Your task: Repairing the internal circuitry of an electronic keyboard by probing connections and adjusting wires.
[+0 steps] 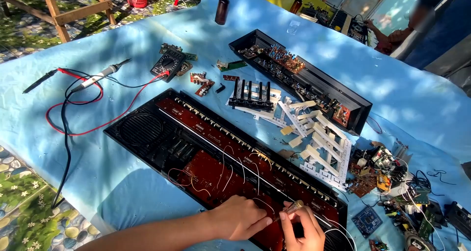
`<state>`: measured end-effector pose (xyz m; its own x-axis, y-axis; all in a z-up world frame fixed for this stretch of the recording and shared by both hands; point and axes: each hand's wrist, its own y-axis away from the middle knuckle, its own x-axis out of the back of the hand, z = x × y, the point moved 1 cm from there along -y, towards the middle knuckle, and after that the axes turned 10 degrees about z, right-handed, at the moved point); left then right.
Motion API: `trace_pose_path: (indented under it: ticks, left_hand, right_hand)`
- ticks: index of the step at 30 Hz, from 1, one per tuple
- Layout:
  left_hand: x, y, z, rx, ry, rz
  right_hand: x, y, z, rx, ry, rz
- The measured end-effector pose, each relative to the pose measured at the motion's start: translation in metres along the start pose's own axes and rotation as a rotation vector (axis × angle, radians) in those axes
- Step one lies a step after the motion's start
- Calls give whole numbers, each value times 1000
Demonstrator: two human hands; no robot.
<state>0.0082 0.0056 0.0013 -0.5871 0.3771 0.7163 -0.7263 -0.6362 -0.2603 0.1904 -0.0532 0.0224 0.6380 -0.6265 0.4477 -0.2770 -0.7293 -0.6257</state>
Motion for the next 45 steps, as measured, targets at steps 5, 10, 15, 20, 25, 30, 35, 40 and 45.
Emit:
trace_pose_path:
  ticks: [5,10,15,20,25,30,35,40,45]
  left_hand:
    - [-5,2,-3,-28,8,54]
    - [-2,2,-2,-35,10,46]
    - [2,3,0,-29,38,31]
    - [-4,3,-4,-32,43,58]
    - [-5,1,-5,-33,40,40]
    - [-9,-2,-8,40,-13,-1]
    - [-11,-3,-8,46,-18,-14]
    - [-14,-3,-10,31,-28,13]
    - [-11,-3,-9,32,-45,-15]
  right_hand:
    - [-3,2,4,19,-19,11]
    - [-3,3,3,6,-28,30]
    - [-3,2,0,43,-36,40]
    - [-2,4,16,7,-45,-14]
    - [2,-3,19,164,-88,-31]
    - [7,-7,19,106,-91,-65]
    - [6,-5,17,62,-96,-83]
    - [7,-4,17,102,-105,-73]
    - [6,-3,23,66,-81,-40]
